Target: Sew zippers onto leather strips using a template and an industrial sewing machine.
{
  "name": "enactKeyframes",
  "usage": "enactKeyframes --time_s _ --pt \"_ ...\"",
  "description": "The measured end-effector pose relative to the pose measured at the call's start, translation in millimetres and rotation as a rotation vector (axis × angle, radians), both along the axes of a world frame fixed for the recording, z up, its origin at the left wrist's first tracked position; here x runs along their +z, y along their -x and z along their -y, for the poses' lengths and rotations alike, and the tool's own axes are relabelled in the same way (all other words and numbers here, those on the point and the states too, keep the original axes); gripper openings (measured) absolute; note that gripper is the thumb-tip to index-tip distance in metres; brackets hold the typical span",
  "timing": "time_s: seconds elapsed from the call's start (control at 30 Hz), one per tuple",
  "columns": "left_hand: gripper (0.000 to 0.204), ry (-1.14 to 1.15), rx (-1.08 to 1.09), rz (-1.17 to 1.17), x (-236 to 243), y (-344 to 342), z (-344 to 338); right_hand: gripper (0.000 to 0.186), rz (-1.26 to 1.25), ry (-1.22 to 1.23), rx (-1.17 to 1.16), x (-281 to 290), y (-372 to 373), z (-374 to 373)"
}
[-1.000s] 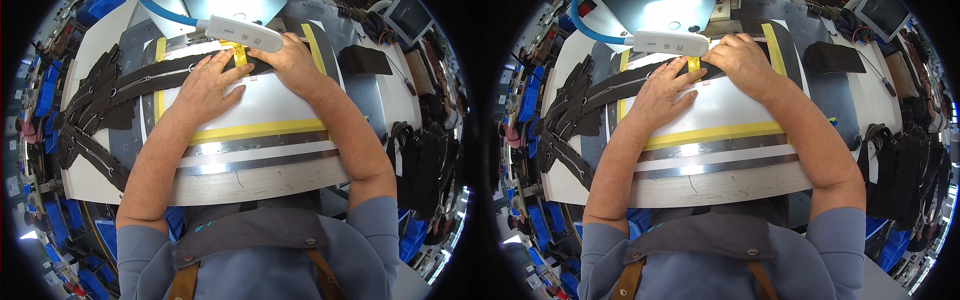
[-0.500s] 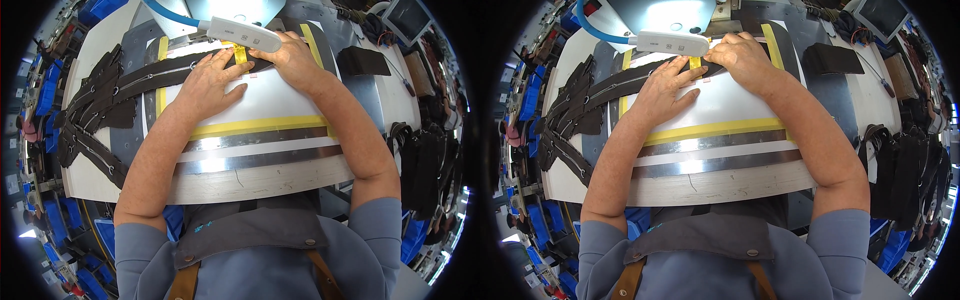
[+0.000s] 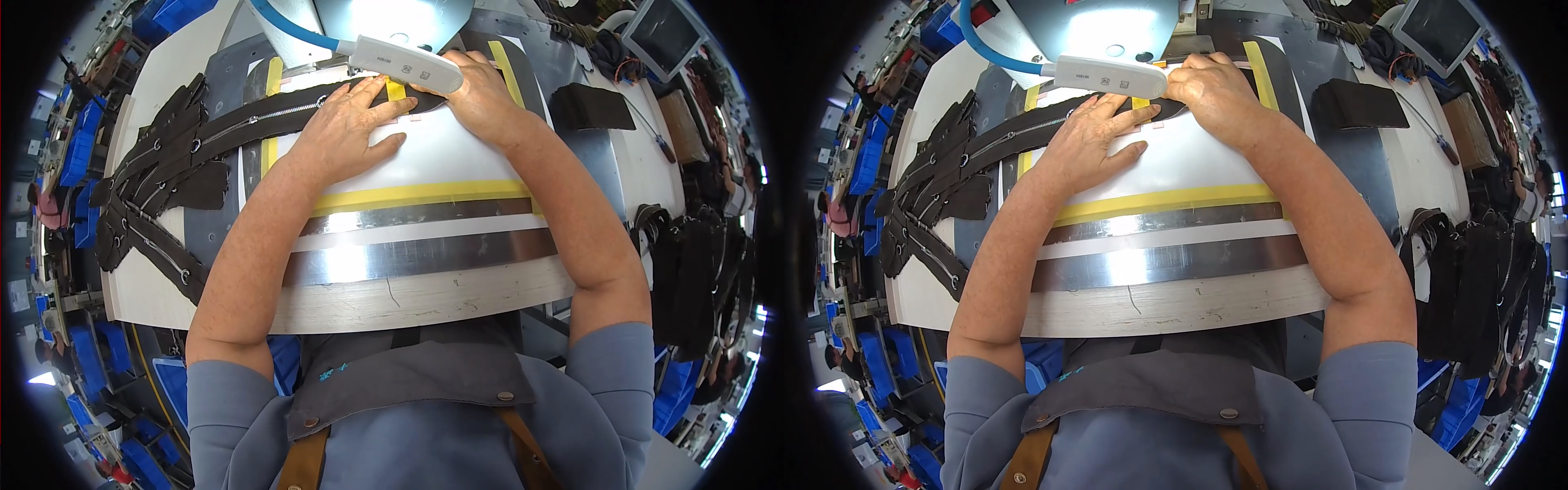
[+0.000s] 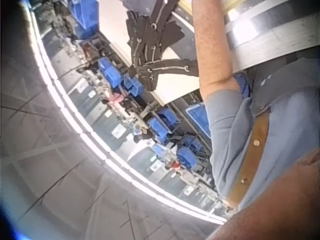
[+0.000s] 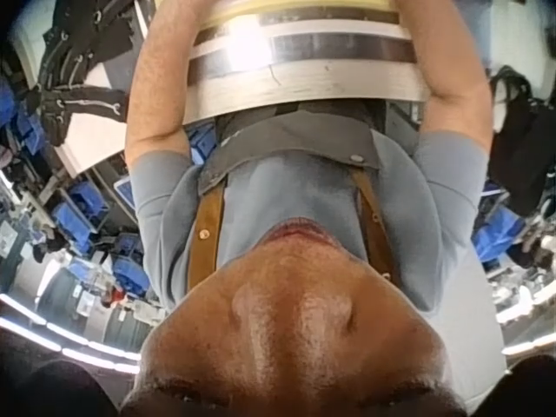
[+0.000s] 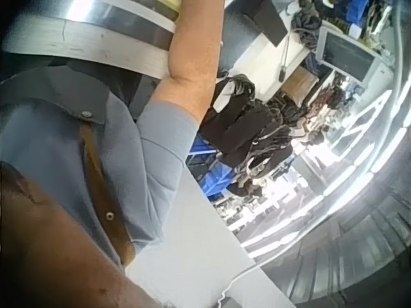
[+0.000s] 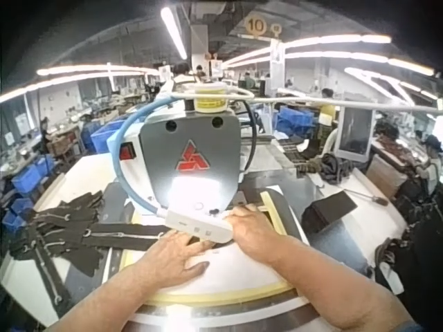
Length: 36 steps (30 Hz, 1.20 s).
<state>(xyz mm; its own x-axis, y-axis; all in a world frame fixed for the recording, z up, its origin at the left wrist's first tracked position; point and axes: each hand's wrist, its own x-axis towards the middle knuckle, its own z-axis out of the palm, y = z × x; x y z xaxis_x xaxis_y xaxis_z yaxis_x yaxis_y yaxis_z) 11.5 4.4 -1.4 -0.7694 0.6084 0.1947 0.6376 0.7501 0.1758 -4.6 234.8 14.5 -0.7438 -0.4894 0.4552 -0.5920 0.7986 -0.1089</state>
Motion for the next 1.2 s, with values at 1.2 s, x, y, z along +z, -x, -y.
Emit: enactKeyframes --time_s 1.2 --pt "0.061 0.012 0.474 -0.064 3 37 66 0.041 0.173 -0.030 -0.124 3 13 3"
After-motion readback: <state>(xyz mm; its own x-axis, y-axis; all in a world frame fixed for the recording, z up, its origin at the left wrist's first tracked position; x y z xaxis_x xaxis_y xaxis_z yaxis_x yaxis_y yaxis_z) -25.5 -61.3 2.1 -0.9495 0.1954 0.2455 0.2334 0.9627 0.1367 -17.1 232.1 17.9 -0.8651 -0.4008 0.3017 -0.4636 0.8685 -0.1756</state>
